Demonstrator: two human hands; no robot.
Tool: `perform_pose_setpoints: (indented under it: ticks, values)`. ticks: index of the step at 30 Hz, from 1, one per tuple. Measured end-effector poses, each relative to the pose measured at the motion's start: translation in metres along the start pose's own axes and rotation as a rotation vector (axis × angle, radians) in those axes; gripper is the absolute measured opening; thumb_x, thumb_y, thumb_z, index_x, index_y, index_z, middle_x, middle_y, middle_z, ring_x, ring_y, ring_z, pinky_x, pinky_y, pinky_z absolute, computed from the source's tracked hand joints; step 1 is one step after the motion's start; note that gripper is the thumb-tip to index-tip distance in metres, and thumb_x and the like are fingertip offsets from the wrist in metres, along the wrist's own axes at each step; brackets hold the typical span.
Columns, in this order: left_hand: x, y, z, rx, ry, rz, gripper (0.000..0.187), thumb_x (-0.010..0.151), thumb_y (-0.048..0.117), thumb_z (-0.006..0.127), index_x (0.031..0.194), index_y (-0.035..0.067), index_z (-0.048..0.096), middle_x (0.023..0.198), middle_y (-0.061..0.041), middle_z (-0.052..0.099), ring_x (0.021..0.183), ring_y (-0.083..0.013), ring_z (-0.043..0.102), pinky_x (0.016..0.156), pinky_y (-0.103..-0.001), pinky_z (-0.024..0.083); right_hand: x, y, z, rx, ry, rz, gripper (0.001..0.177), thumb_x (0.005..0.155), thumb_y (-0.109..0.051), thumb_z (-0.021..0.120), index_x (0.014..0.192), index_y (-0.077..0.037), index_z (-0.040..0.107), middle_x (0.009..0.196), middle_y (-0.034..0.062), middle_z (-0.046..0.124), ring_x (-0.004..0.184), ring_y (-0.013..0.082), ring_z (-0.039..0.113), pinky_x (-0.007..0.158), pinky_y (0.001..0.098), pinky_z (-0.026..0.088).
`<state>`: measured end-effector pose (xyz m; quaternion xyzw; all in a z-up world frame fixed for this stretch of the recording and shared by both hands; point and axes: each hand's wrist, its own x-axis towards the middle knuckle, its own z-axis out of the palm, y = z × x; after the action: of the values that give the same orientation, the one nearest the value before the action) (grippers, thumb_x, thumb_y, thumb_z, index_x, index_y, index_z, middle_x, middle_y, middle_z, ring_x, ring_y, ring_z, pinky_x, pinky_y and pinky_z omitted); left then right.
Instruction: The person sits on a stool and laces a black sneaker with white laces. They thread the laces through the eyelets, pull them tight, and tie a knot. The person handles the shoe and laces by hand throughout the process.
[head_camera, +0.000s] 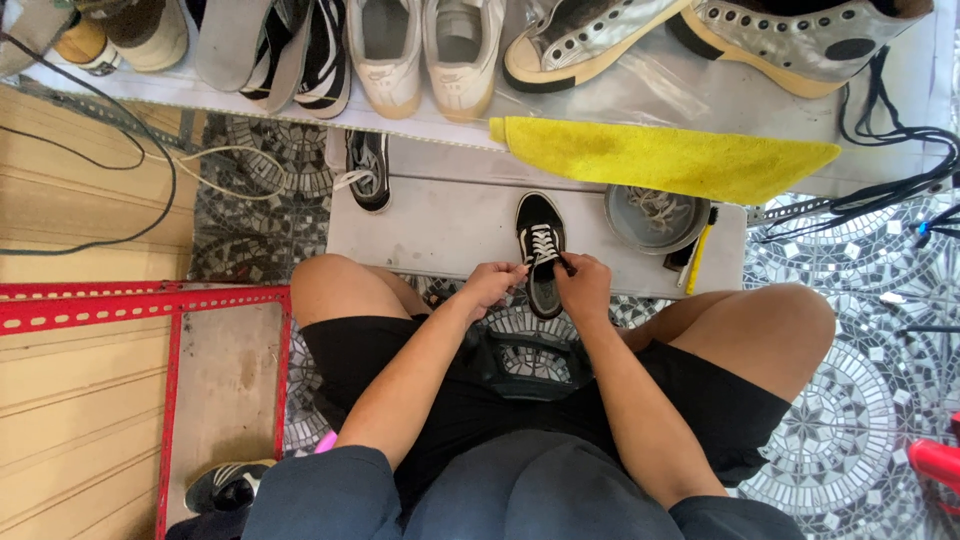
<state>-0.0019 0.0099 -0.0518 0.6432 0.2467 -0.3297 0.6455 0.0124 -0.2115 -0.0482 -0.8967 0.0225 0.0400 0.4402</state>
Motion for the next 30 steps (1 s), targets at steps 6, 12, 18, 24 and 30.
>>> perform_pose_setpoints:
  ticks: [6,12,18,24,30]
  values:
    - [0.007,-0.014,-0.005,0.008,0.003,-0.021,0.038,0.102,0.046,0.083,0.117,0.011,0.084,0.104,-0.003,0.085,0.078,-0.0107,0.066,0.052,-0.019,0.052,-0.007,-0.028,-0.011,0.08,0.058,0.042,0.022,0.107,-0.001,0.075,0.128,0.005,0.08,0.104,0.0277,0.079,0.096,0.0444,0.08,0.07,0.056,0.071]
    - [0.035,-0.051,-0.006,0.21,-0.036,0.045,0.036,0.105,0.045,0.079,0.114,0.011,0.087,0.098,-0.005,0.085,0.075,-0.0125,0.066,0.055,-0.026,0.052,-0.003,-0.014,-0.007,0.088,0.016,0.031,0.019,0.108,-0.002,0.075,0.125,0.002,0.082,0.106,0.0258,0.08,0.095,0.0421,0.081,0.067,0.0518,0.071]
    - [0.005,-0.026,-0.004,0.094,-0.033,0.143,0.031,0.106,0.036,0.076,0.109,0.007,0.084,0.094,-0.004,0.081,0.079,-0.0097,0.065,0.064,-0.022,0.051,-0.002,-0.011,-0.008,0.048,0.017,-0.024,0.016,0.108,-0.004,0.077,0.122,0.001,0.084,0.103,0.0242,0.079,0.092,0.0419,0.081,0.067,0.0507,0.071]
    - [0.018,-0.05,-0.012,0.291,-0.042,0.092,0.039,0.102,0.05,0.081,0.107,0.011,0.088,0.102,-0.011,0.084,0.094,-0.0203,0.072,0.078,-0.033,0.058,0.0,-0.012,-0.011,0.082,0.034,-0.013,0.016,0.107,-0.003,0.077,0.121,0.0,0.084,0.103,0.0233,0.08,0.092,0.0408,0.081,0.067,0.051,0.071]
    - [-0.018,-0.007,-0.018,0.749,-0.065,0.038,0.04,0.098,0.034,0.078,0.122,0.003,0.085,0.116,-0.023,0.083,0.107,-0.0353,0.078,0.081,-0.044,0.066,0.001,-0.031,-0.033,0.149,-0.058,-0.052,0.017,0.101,-0.004,0.085,0.117,0.001,0.085,0.103,0.0264,0.08,0.095,0.0444,0.08,0.073,0.0549,0.071]
